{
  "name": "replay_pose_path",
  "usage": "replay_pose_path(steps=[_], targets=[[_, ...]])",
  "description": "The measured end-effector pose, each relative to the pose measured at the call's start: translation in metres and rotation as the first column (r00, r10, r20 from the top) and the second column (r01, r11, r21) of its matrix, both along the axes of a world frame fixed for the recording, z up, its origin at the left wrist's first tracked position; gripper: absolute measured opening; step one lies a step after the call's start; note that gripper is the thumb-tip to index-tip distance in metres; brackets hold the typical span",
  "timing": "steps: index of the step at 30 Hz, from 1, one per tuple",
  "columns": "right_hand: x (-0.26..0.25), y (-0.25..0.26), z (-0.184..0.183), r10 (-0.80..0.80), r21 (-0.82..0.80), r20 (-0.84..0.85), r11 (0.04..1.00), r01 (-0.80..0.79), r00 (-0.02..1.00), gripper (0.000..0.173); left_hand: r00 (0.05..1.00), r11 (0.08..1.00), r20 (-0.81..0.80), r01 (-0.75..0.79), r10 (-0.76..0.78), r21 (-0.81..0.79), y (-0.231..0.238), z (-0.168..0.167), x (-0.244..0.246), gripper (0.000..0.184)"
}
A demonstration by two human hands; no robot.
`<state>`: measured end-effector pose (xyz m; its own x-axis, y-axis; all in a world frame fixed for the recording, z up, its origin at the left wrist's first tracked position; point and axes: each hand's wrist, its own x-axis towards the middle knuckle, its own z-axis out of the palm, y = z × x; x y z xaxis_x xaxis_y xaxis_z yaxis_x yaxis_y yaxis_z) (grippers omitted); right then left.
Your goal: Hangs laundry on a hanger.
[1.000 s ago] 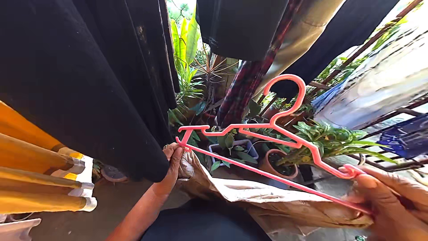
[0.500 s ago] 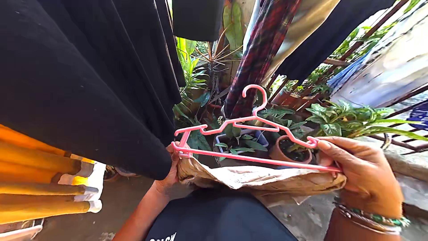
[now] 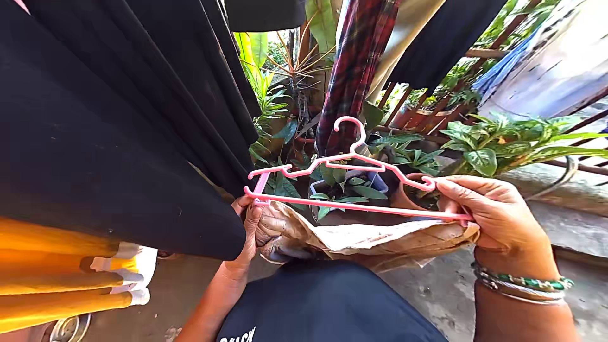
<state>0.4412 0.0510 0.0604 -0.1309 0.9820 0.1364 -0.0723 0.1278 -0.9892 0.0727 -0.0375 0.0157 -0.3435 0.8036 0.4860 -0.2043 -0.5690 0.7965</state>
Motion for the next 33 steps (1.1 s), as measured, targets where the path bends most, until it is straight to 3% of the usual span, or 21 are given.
replay_pose_path(steps=[3, 7, 12, 14, 17, 19, 21, 23, 27, 29, 31, 33], targets=[[-0.006, -0.004, -0.003, -0.020, -0.018, -0.012, 1.000, 0.020, 1.000, 0.025, 0.976, 0.977, -0.066, -0.211, 0.208, -0.032, 0.002, 0.002, 0.007, 0.015], [-0.005, -0.007, -0.007, -0.006, -0.011, -0.021, 1.000, 0.006, 1.000, 0.024, 0.968, 0.969, -0.047, -0.247, 0.248, 0.010, -0.001, 0.001, 0.007, 0.014], [0.002, -0.010, -0.005, -0.012, 0.028, 0.009, 1.000, 0.011, 1.000, 0.023, 0.973, 0.999, 0.227, 0.036, -0.031, -0.017, -0.004, 0.005, 0.006, 0.012], [0.003, -0.010, -0.004, -0.005, 0.042, 0.002, 0.999, 0.005, 1.000, 0.023, 0.915, 0.976, 0.360, 0.214, -0.183, -0.046, -0.004, 0.006, 0.002, 0.011], [0.004, -0.009, -0.006, 0.024, 0.055, -0.017, 0.998, -0.023, 1.000, 0.024, 0.751, 0.877, 0.543, 0.477, -0.375, -0.054, -0.004, 0.003, -0.009, 0.009], [0.004, -0.008, -0.009, 0.051, 0.049, -0.028, 0.998, -0.049, 0.998, 0.024, 0.725, 0.834, 0.519, 0.551, -0.452, -0.043, -0.004, 0.001, -0.011, 0.009], [0.001, -0.009, -0.015, 0.128, 0.010, -0.020, 0.992, -0.128, 0.992, 0.021, 0.850, 0.873, 0.291, 0.481, -0.440, -0.086, -0.005, 0.002, -0.006, 0.014], [-0.010, -0.011, -0.021, 0.186, -0.050, -0.039, 0.981, -0.188, 0.982, 0.021, 0.943, 0.940, 0.157, 0.315, -0.294, -0.130, -0.007, 0.009, 0.003, 0.012], [-0.034, -0.014, -0.021, 0.037, -0.141, -0.253, 0.987, -0.075, 0.967, 0.028, 0.952, 0.957, 0.285, 0.182, -0.113, -0.228, 0.001, 0.012, 0.002, 0.025], [-0.046, -0.016, -0.015, -0.043, -0.187, -0.368, 0.982, -0.029, 0.929, 0.031, 0.977, 0.959, 0.210, 0.093, -0.037, -0.267, 0.003, 0.008, -0.001, 0.027], [-0.054, -0.017, -0.007, -0.073, -0.186, -0.429, 0.983, -0.009, 0.900, 0.028, 0.991, 0.958, 0.124, -0.004, 0.041, -0.288, 0.000, 0.003, -0.007, 0.012], [-0.059, -0.016, 0.003, -0.056, -0.107, -0.412, 0.994, 0.013, 0.910, 0.025, 0.996, 0.973, 0.074, -0.041, 0.060, -0.227, -0.002, -0.002, -0.020, 0.024]])
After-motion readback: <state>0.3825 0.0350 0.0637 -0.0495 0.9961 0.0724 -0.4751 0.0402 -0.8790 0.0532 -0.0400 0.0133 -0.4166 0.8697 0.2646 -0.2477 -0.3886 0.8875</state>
